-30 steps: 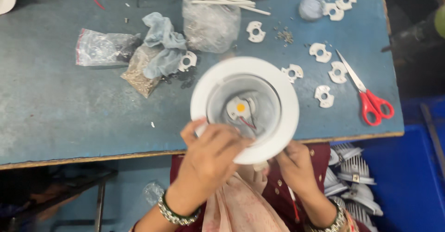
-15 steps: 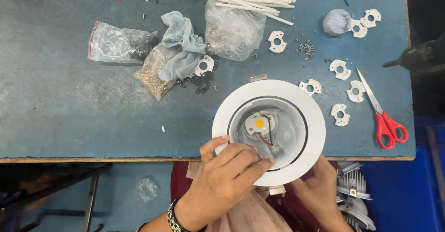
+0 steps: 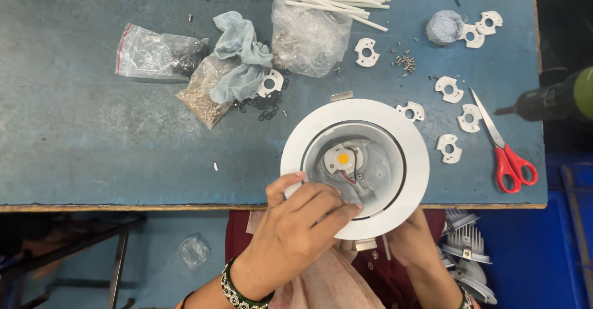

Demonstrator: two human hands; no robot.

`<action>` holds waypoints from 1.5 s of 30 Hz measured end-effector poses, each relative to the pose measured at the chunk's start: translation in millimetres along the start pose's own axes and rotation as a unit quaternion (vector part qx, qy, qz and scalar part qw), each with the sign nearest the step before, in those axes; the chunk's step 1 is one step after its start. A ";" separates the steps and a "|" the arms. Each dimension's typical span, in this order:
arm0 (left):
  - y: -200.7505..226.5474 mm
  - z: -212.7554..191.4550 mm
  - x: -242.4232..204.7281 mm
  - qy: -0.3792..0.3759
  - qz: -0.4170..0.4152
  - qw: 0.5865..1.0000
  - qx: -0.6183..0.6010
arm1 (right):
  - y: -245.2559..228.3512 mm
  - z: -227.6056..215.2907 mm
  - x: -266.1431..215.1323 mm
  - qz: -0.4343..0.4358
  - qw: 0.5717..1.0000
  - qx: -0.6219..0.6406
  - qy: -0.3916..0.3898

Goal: The person assembles LED light fixtures at a workbench. They insert LED modules into white housings, connect wires, and use a green power tool to secure components. The person handles multiple fixtures, moving completed units aside and picking up new ones to continue the assembly process.

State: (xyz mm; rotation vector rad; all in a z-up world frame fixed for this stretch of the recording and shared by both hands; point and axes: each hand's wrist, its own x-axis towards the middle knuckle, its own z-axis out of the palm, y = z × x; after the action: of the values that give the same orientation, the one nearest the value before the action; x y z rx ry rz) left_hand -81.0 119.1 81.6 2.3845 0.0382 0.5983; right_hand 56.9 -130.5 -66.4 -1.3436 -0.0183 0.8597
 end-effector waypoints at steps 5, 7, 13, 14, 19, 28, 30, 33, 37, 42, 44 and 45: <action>-0.5 0.6 -0.9 0.015 0.005 1.000 0.017 | -2.7 6.8 0.2 0.017 1.000 -0.005 0.014; 0.2 -0.3 -1.2 0.014 0.003 1.000 0.015 | -14.3 11.7 -10.9 -0.084 0.979 -0.183 0.001; -1.1 -0.2 -0.7 0.009 0.007 1.000 0.011 | -32.0 36.5 -25.0 -0.177 0.933 -0.306 0.062; -1.1 -0.4 -0.6 0.008 0.006 1.000 0.013 | -30.1 36.2 -24.2 -0.149 0.953 -0.256 0.060; -2.4 -1.5 -1.5 0.005 0.009 1.000 0.014 | -13.6 25.1 -19.1 -0.090 0.984 -0.152 0.038; -1.0 -1.1 0.0 0.004 0.011 1.000 0.019 | -7.0 -7.8 8.4 -0.016 0.996 0.023 -0.089; -0.8 -1.4 0.0 0.003 0.012 1.000 0.020 | 1.9 -3.9 5.3 -0.032 0.997 0.030 -0.062; -1.2 -2.6 0.2 0.004 0.013 1.000 0.021 | 19.4 9.0 -1.7 -0.063 0.998 0.004 -0.002; -1.1 -2.9 0.8 -0.004 0.010 1.000 0.022 | 27.5 22.7 -11.1 -0.102 0.987 -0.110 0.062; -1.5 -3.2 0.3 -0.009 0.009 1.000 0.022 | 11.6 31.2 -14.1 -0.166 0.974 -0.150 0.042; -3.2 -2.3 -0.2 -0.005 0.010 1.000 0.024 | 0.6 30.5 -9.4 -0.186 0.970 -0.158 0.010; -3.3 -1.5 -0.4 -0.004 0.012 1.000 0.024 | -6.7 27.4 -6.8 -0.179 0.972 -0.151 -0.006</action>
State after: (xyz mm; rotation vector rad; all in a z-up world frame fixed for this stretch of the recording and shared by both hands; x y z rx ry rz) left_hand -81.6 122.5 80.4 2.4369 0.0208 0.6063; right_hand 42.6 -111.2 -50.1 -1.5585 -0.4038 0.5713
